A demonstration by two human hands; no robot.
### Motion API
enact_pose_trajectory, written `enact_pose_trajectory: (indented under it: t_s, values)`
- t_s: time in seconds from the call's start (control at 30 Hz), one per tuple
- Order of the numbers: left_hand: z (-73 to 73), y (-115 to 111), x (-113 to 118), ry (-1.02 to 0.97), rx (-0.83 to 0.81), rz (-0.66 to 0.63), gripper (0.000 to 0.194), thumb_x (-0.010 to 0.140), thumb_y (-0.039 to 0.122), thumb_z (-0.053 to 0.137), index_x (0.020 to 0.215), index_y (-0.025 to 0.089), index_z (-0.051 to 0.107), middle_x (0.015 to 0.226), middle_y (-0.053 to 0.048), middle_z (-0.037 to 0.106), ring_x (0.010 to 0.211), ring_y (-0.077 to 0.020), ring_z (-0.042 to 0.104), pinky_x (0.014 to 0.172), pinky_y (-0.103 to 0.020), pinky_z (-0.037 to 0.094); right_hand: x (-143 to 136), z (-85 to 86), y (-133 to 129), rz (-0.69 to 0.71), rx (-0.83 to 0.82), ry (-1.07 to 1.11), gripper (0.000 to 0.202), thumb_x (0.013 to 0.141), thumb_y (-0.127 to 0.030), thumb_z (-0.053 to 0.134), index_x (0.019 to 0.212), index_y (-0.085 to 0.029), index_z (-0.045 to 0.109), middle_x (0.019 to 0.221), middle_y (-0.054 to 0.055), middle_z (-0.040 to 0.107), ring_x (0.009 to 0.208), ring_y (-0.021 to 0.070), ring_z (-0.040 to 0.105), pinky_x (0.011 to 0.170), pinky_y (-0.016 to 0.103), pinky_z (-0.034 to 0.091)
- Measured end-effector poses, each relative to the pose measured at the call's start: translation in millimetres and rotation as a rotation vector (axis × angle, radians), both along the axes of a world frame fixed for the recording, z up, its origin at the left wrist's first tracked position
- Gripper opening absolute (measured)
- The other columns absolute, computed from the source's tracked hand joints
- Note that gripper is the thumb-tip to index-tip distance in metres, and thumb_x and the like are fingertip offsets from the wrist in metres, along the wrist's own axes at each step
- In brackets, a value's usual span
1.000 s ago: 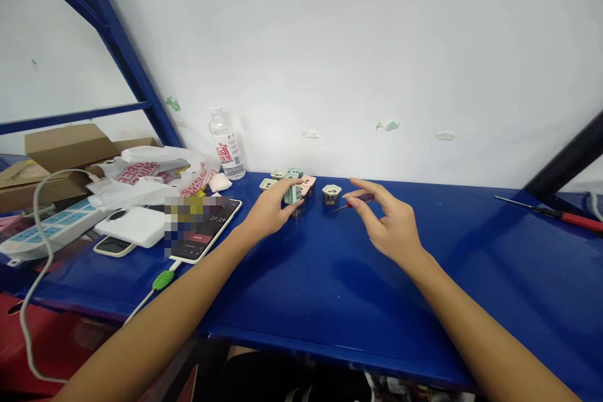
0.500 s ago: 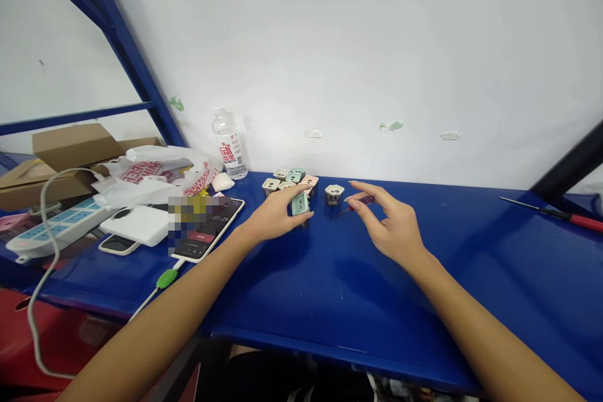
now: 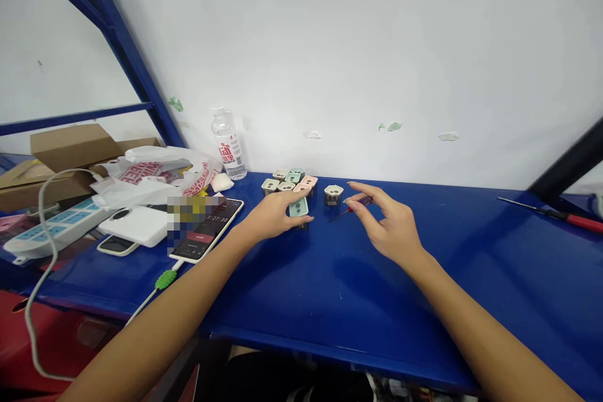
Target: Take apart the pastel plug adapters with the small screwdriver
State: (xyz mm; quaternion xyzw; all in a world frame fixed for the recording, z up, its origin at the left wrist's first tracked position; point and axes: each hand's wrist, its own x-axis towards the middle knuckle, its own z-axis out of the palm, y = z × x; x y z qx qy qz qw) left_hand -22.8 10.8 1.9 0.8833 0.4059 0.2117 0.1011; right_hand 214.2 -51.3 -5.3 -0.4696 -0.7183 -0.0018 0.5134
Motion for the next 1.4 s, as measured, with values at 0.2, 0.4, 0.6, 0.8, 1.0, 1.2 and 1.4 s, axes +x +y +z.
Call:
enact_pose_trajectory:
  t_s: [0.2,0.4,0.6,0.8,1.0,1.2,1.4]
  values:
    - [-1.5,0,-1,0.097,-0.007,-0.021,0.066,0.077,0.057,0.063,0.132,0.021,0.054,0.127,-0.011,0.062,0.116,-0.0279,0.058,0.097,-0.036,0.043,1,-2.9,0,-0.020,-0.026,-0.012,0.030,0.090,-0.034,0.059,0.117,-0.022,0.061,0.085,0.004,0.073,0.078,0.0199,0.070,0.057,0.028,0.050]
    - [-1.1,2,-2,0.139,0.013,-0.084,0.056,0.076,0.061,0.062,0.121,0.027,0.063,0.106,-0.007,0.066,0.096,-0.0235,0.063,0.083,-0.030,0.046,1,-3.4,2,0.011,-0.018,-0.012,0.030,0.090,-0.032,0.058,0.118,-0.024,0.061,0.087,0.003,0.074,0.083,0.0201,0.070,0.074,0.033,0.054]
    - [-4.4,-1,2,0.185,-0.002,-0.087,0.051,0.074,0.053,0.069,0.114,0.024,0.057,0.107,-0.007,0.063,0.096,-0.0257,0.062,0.080,-0.032,0.048,1,-2.5,2,0.011,-0.031,-0.029,0.030,0.090,-0.035,0.057,0.118,-0.025,0.061,0.087,0.003,0.074,0.080,0.0211,0.070,0.077,0.037,0.054]
    - [-4.7,-4,6,0.217,-0.014,-0.088,0.044,0.077,0.050,0.067,0.107,0.021,0.056,0.100,-0.008,0.064,0.092,-0.0260,0.064,0.078,-0.033,0.049,1,-1.1,0,-0.009,-0.009,-0.061,0.030,0.090,-0.035,0.057,0.117,-0.024,0.061,0.085,0.002,0.074,0.077,0.0197,0.070,0.071,0.033,0.054]
    - [-13.7,-4,10,0.163,0.011,-0.109,0.047,0.084,0.045,0.061,0.121,0.019,0.054,0.128,-0.014,0.058,0.115,-0.0272,0.058,0.095,-0.038,0.047,1,0.3,0,-0.029,-0.009,-0.083,0.029,0.089,-0.036,0.057,0.115,-0.024,0.063,0.082,0.003,0.073,0.069,0.0178,0.068,0.050,0.026,0.048]
    - [-28.9,-5,19,0.117,0.096,-0.108,0.046,0.087,0.044,0.056,0.123,0.014,0.056,0.138,-0.019,0.050,0.122,-0.0292,0.054,0.100,-0.043,0.046,1,0.8,0,-0.051,-0.058,-0.125,0.031,0.090,-0.037,0.054,0.117,-0.024,0.062,0.076,0.002,0.070,0.065,0.0167,0.066,0.053,0.026,0.050]
    - [-32.0,-10,24,0.070,0.145,-0.213,0.054,0.092,0.038,0.050,0.137,0.010,0.040,0.147,-0.019,0.039,0.139,-0.0276,0.032,0.112,-0.044,0.033,2,1.5,3,0.011,-0.107,-0.210,0.030,0.095,-0.035,0.047,0.120,-0.024,0.059,0.090,0.005,0.069,0.072,0.0173,0.065,0.061,0.029,0.052]
